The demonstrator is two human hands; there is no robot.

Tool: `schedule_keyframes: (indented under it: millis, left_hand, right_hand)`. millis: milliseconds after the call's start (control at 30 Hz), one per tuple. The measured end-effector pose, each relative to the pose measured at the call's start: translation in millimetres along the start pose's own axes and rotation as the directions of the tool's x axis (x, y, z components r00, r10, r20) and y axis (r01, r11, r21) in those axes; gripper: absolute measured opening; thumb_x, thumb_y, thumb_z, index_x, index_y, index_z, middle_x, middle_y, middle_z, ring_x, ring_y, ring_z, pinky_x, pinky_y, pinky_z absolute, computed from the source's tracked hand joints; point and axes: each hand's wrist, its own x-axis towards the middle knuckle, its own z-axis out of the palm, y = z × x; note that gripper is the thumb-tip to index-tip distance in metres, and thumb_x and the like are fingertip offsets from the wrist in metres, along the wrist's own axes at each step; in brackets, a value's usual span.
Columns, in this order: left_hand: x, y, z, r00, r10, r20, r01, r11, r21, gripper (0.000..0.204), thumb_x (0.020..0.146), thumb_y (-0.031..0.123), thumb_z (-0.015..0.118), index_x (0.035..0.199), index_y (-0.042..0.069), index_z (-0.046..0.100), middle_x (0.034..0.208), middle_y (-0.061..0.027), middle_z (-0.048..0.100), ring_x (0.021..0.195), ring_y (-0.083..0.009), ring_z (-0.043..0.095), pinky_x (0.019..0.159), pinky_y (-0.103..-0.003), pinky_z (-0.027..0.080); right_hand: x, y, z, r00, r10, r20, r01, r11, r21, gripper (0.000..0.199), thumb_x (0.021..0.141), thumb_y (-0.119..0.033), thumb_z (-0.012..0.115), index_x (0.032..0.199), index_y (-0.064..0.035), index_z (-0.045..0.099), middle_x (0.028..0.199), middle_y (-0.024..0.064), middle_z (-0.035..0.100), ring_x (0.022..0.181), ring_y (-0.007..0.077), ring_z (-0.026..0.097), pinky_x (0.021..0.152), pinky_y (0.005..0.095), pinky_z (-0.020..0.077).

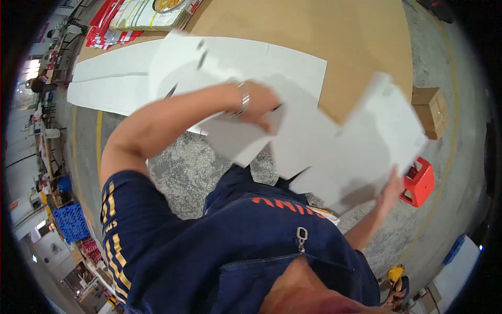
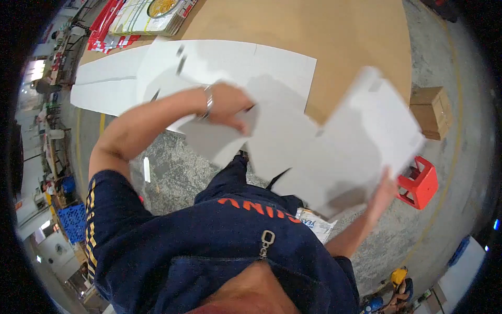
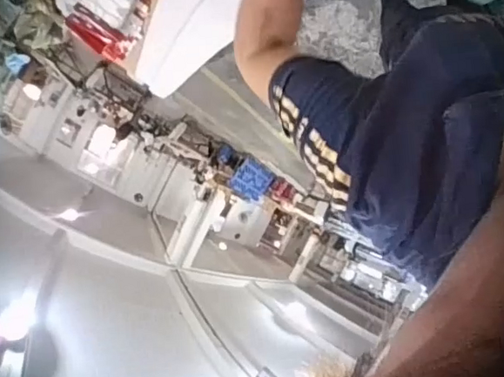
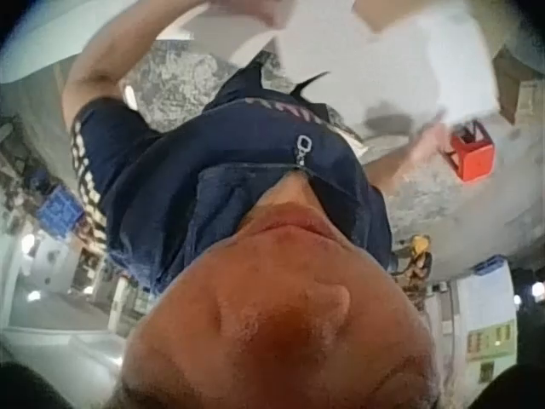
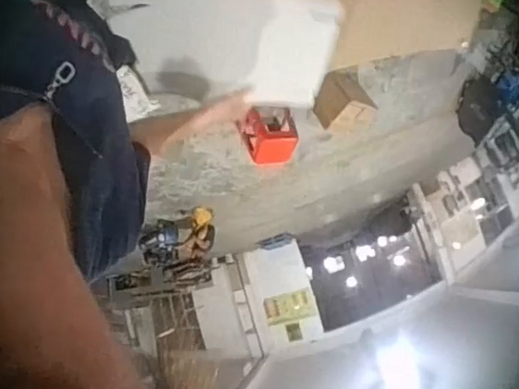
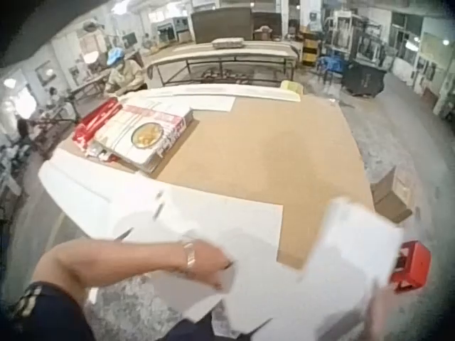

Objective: Sorting and stacking cardboard sheets in a factory environment.

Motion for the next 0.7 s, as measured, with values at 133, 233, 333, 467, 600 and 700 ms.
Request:
schedule_keyframes:
  millis: [133,233,333,467,600,700]
  left_hand:
    - [-65,-69,84,0.997,-0.075,0.017,0.076,0.993,-0.095,0.052,0.073,0.051,0.066,0.09,0.002,0.064,0.084,-0.0186,0.065,0.082,-0.0345,0.063,0.072,-0.042,0.049]
    - [-91,-95,98,0.961,-0.264,0.076,0.275,0.936,-0.22,0.058,0.075,0.054,0.063,0.094,0.0,0.064,0.088,-0.0176,0.066,0.088,-0.0329,0.064,0.078,-0.039,0.049]
    - [-113,-130,111,0.959,-0.284,-0.017,0.274,0.94,-0.205,0.06,0.075,0.057,0.062,0.095,0.0,0.064,0.088,-0.0171,0.066,0.088,-0.032,0.063,0.077,-0.039,0.049]
    - [-129,-155,120,0.935,-0.343,-0.089,0.319,0.925,-0.207,0.062,0.074,0.059,0.061,0.095,0.001,0.065,0.089,-0.0169,0.066,0.089,-0.0317,0.063,0.077,-0.04,0.049]
    - [-125,-174,130,0.932,-0.302,-0.203,0.252,0.938,-0.24,0.059,0.072,0.059,0.063,0.094,0.004,0.065,0.091,-0.0162,0.066,0.09,-0.0313,0.063,0.077,-0.041,0.049]
    - [-69,-198,159,0.931,-0.231,-0.282,0.151,0.949,-0.278,0.057,0.071,0.058,0.063,0.095,0.007,0.066,0.095,-0.0133,0.067,0.092,-0.03,0.063,0.078,-0.04,0.049]
  right_hand:
    - [-62,-8,96,0.963,0.141,0.228,-0.132,0.99,-0.052,0.041,0.085,-0.024,0.065,0.111,0.0064,0.057,0.106,0.011,0.061,0.094,0.0168,0.055,0.084,0.0325,0.0445]
    - [-80,-11,153,0.957,0.089,0.276,-0.076,0.996,-0.057,0.04,0.084,-0.025,0.066,0.109,0.0064,0.059,0.106,0.011,0.061,0.093,0.0168,0.055,0.083,0.0315,0.0443]
    - [-94,-36,191,0.954,0.092,0.285,-0.077,0.995,-0.065,0.039,0.084,-0.025,0.066,0.106,0.0063,0.06,0.103,0.0109,0.062,0.09,0.0164,0.056,0.08,0.0307,0.045]
    - [-93,-67,222,0.94,0.173,0.294,-0.154,0.984,-0.086,0.036,0.083,-0.026,0.068,0.099,0.0059,0.063,0.093,0.0094,0.065,0.081,0.0152,0.058,0.074,0.0301,0.0467]
    - [-72,-71,232,0.963,0.04,0.265,-0.004,0.991,-0.134,0.037,0.082,-0.027,0.069,0.096,0.0063,0.064,0.088,0.0097,0.066,0.077,0.0145,0.058,0.071,0.0294,0.0469]
    - [-43,-46,233,0.947,-0.077,0.313,0.167,0.947,-0.273,0.039,0.083,-0.026,0.068,0.102,0.0074,0.062,0.092,0.0125,0.066,0.08,0.0157,0.059,0.072,0.0305,0.0475]
